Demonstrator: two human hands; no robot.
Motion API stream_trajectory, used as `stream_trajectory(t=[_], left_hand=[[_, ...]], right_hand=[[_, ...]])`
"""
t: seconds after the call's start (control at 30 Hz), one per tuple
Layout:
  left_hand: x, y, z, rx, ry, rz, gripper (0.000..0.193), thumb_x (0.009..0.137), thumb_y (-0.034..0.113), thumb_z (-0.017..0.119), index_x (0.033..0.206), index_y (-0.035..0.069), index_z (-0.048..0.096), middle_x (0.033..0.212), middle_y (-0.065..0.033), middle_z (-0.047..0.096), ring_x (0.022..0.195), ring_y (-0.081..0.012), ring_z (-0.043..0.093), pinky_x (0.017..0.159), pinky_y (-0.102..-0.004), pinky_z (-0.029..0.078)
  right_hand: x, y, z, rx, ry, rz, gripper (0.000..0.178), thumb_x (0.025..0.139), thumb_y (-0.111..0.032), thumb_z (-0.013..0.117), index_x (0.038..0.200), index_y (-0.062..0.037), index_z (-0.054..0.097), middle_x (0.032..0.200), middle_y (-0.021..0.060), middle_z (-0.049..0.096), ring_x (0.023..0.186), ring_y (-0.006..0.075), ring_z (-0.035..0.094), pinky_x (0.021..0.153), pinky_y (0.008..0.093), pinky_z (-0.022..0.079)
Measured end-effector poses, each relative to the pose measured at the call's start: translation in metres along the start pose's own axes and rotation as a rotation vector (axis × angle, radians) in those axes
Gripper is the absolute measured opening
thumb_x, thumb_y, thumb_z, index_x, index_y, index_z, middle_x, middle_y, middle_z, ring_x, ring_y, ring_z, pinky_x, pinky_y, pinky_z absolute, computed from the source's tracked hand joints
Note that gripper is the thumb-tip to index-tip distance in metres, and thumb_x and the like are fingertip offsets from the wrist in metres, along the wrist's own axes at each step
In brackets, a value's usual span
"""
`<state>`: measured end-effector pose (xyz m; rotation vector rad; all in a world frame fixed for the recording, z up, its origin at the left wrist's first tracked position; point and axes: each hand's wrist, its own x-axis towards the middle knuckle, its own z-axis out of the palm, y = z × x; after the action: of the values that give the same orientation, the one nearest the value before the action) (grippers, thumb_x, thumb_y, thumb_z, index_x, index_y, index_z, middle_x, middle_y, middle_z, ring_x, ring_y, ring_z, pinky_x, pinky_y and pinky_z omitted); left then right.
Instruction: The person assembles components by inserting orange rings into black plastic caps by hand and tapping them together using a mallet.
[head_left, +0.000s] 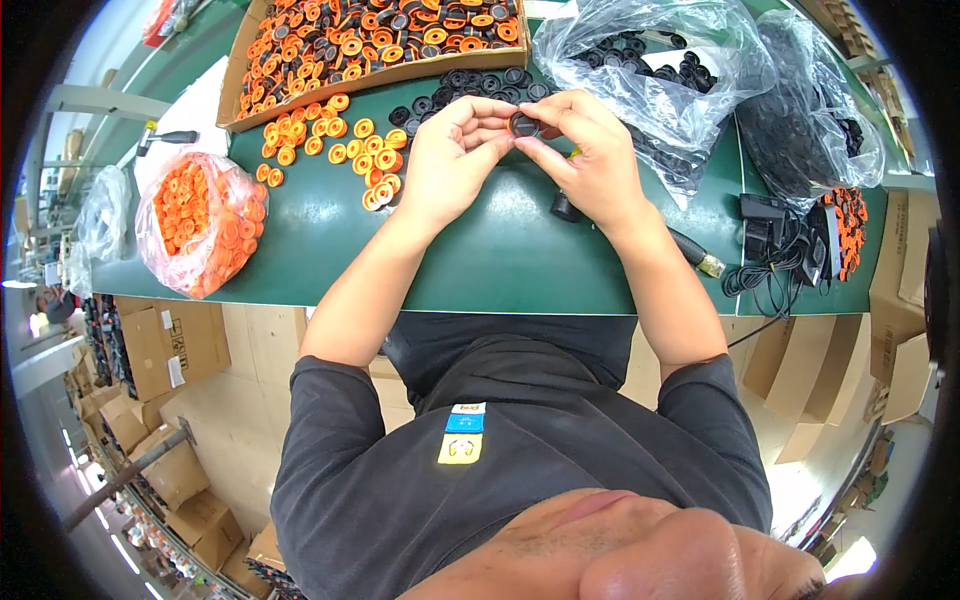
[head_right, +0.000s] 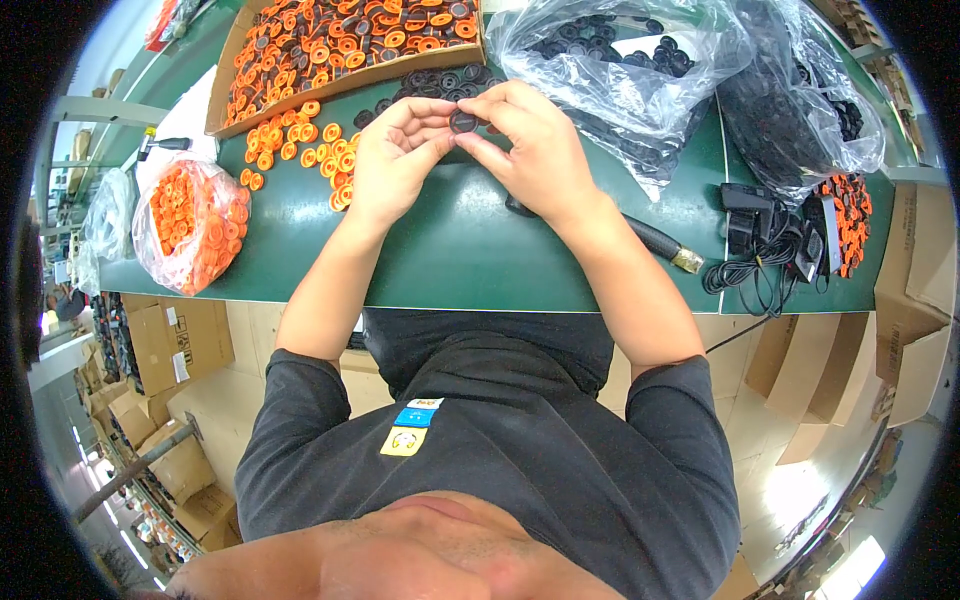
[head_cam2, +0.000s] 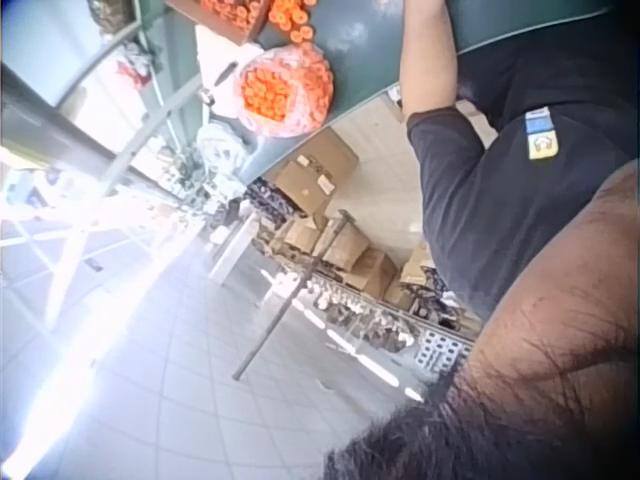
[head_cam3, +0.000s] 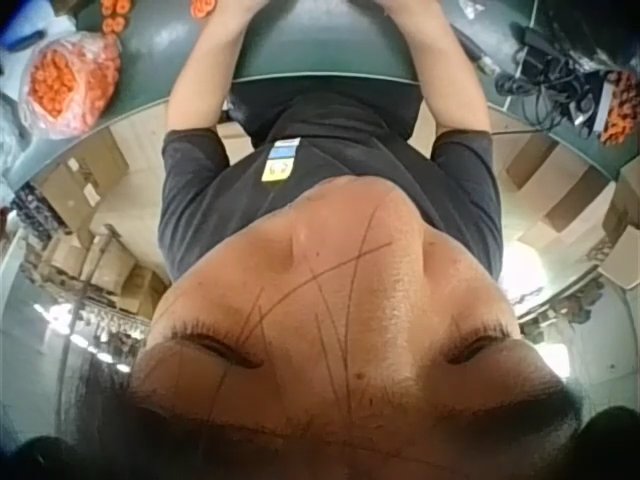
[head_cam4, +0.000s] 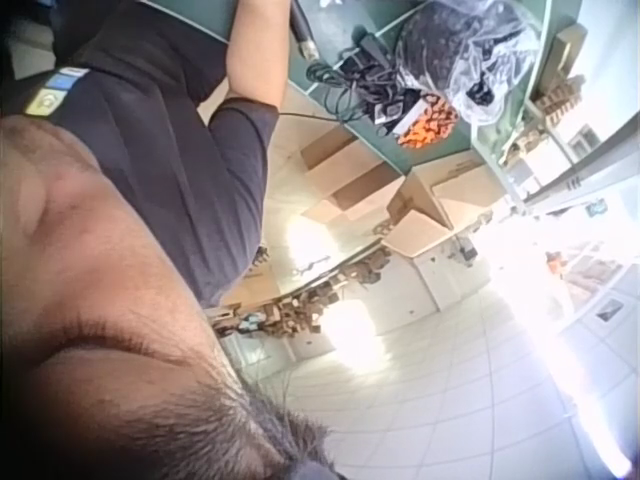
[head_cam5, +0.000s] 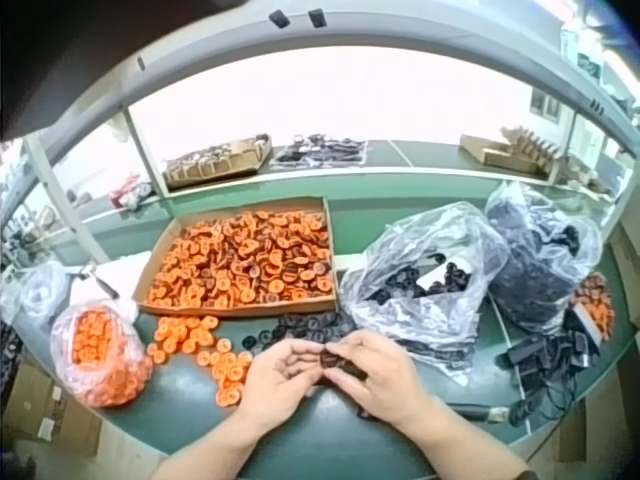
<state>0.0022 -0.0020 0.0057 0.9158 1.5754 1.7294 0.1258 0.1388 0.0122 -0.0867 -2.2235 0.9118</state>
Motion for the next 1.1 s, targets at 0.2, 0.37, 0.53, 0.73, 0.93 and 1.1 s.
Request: stream_trajectory(t=[0.2,0.37,0.53,0.73,0.93,1.1], left_hand=[[0.001,-0.001,0.0,-0.062,-0.001,-0.029,0.028,0.088,-0.006,0.066,0.116,-0.005,0.06,0.105,-0.0098,0.066,0.097,-0.0135,0.065,0.09,-0.0251,0.053],[0.0,0.001,0.002,-0.096,0.0,-0.011,0.024,0.09,-0.004,0.065,0.114,-0.005,0.061,0.103,-0.0095,0.067,0.095,-0.012,0.065,0.088,-0.0248,0.053],[0.0,0.0,0.001,-0.091,-0.004,-0.01,0.024,0.09,-0.005,0.064,0.114,-0.005,0.061,0.104,-0.0096,0.067,0.096,-0.0121,0.065,0.089,-0.025,0.053],[0.0,-0.002,0.0,-0.11,-0.011,0.0,0.024,0.091,-0.004,0.063,0.115,-0.005,0.06,0.104,-0.0095,0.067,0.096,-0.0122,0.065,0.089,-0.0255,0.053],[-0.001,0.003,0.0,-0.218,0.0,-0.063,0.027,0.091,0.0,0.066,0.118,-0.005,0.06,0.104,-0.0101,0.069,0.092,-0.0122,0.066,0.086,-0.0274,0.055],[-0.001,-0.007,0.001,-0.181,0.003,-0.028,0.029,0.093,0.003,0.067,0.12,-0.006,0.061,0.103,-0.0106,0.07,0.092,-0.0128,0.067,0.085,-0.0277,0.056]], right_hand=[[0.0,-0.002,-0.001,-0.005,0.007,0.002,0.032,0.074,-0.01,0.081,0.103,-0.0004,0.07,0.096,0.012,0.067,0.086,0.0274,0.066,0.076,0.0336,0.054],[0.001,-0.004,-0.002,-0.01,-0.007,-0.015,0.032,0.075,-0.009,0.081,0.105,-0.0008,0.071,0.097,0.0118,0.067,0.087,0.0274,0.066,0.078,0.0335,0.054],[0.001,-0.005,-0.002,-0.003,-0.009,0.006,0.032,0.075,-0.009,0.081,0.105,-0.0011,0.071,0.098,0.0119,0.067,0.089,0.0274,0.066,0.079,0.0335,0.054],[0.001,-0.004,-0.002,-0.021,-0.009,0.004,0.031,0.074,-0.008,0.08,0.103,-0.0013,0.071,0.097,0.0119,0.067,0.088,0.0277,0.066,0.078,0.0338,0.054],[0.0,-0.005,0.001,-0.018,0.009,-0.014,0.03,0.074,-0.007,0.08,0.102,-0.0014,0.071,0.094,0.0121,0.066,0.087,0.028,0.066,0.077,0.0344,0.054],[-0.002,-0.005,0.003,-0.015,0.019,-0.025,0.031,0.074,-0.006,0.08,0.102,-0.001,0.07,0.094,0.0129,0.065,0.086,0.0294,0.065,0.074,0.0347,0.054]])
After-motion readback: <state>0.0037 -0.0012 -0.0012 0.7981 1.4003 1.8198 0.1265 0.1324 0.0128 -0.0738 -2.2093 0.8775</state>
